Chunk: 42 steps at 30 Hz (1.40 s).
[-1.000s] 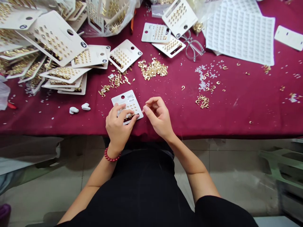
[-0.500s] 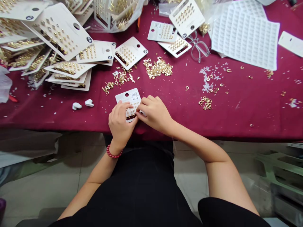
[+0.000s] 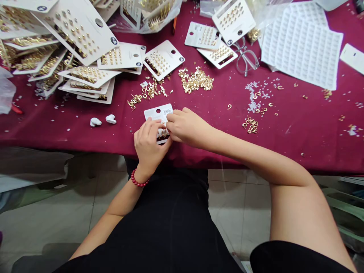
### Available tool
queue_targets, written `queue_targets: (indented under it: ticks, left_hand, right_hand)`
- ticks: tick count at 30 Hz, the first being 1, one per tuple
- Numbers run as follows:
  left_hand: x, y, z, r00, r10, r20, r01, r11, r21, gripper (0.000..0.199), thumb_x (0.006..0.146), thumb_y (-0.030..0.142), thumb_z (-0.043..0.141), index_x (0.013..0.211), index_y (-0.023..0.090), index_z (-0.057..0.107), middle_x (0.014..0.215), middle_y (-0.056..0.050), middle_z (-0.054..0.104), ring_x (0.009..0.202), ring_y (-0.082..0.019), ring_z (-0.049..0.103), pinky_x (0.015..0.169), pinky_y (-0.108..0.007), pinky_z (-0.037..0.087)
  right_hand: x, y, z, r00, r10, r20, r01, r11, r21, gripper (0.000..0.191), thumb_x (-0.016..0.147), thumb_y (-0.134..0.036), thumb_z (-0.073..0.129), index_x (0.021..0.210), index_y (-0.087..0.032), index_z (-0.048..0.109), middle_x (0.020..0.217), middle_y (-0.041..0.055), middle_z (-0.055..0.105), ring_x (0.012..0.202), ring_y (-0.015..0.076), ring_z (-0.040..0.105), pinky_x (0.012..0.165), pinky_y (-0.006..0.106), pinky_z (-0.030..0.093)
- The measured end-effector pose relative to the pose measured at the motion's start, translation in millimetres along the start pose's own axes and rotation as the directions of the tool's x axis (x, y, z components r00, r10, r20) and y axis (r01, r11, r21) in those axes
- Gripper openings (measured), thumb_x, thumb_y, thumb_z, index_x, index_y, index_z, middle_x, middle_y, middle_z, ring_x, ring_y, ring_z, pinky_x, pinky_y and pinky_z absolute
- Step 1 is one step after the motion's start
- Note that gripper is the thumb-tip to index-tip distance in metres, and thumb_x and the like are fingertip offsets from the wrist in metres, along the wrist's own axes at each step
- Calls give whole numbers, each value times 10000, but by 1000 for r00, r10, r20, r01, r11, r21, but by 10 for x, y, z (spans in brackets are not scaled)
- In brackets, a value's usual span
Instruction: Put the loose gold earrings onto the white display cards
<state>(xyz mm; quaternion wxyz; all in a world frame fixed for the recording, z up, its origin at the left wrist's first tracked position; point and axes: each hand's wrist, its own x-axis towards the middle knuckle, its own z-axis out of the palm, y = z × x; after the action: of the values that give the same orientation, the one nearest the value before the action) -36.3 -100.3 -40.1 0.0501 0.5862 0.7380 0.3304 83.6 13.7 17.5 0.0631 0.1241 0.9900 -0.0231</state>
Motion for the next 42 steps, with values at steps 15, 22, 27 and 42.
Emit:
queue_targets:
  ticks: [15,22,27,42]
  left_hand:
    - [5,-49,-68,996,18,82,-8,992,-124,215,809,278,645,1004,208,592,1232,-90,655,1347,-295,480,1112,-448,355]
    - [12,-98,-116,990,50,131,-25,982,-185,188,841,228,615,1027,203,597,1280,-85,631,1374,-283,452,1169,-484,312]
    - [31,-108,-146,987,57,150,-25,978,-206,177,846,205,628,1021,201,600,1286,-87,633,1374,-279,455,1167,-479,321]
    - [30,-113,-136,989,53,137,-26,980,-196,191,834,226,679,1011,193,614,1256,-86,646,1349,-286,483,1151,-466,355]
  right_hand:
    - [34,50,31,995,-97,7,97,995,-33,219,971,-252,448,958,-109,612,869,71,597,770,166,453,648,297,183]
    - [0,48,80,996,-81,-25,81,997,-2,270,987,-266,400,918,-105,606,855,80,583,785,174,466,653,298,209]
    - [4,56,166,995,-83,-50,85,996,34,295,996,-251,350,919,-114,599,875,82,582,775,169,467,646,296,239]
    - [-5,111,60,988,-152,7,152,988,-25,301,1012,-255,343,916,-125,597,860,59,547,772,149,427,665,300,226]
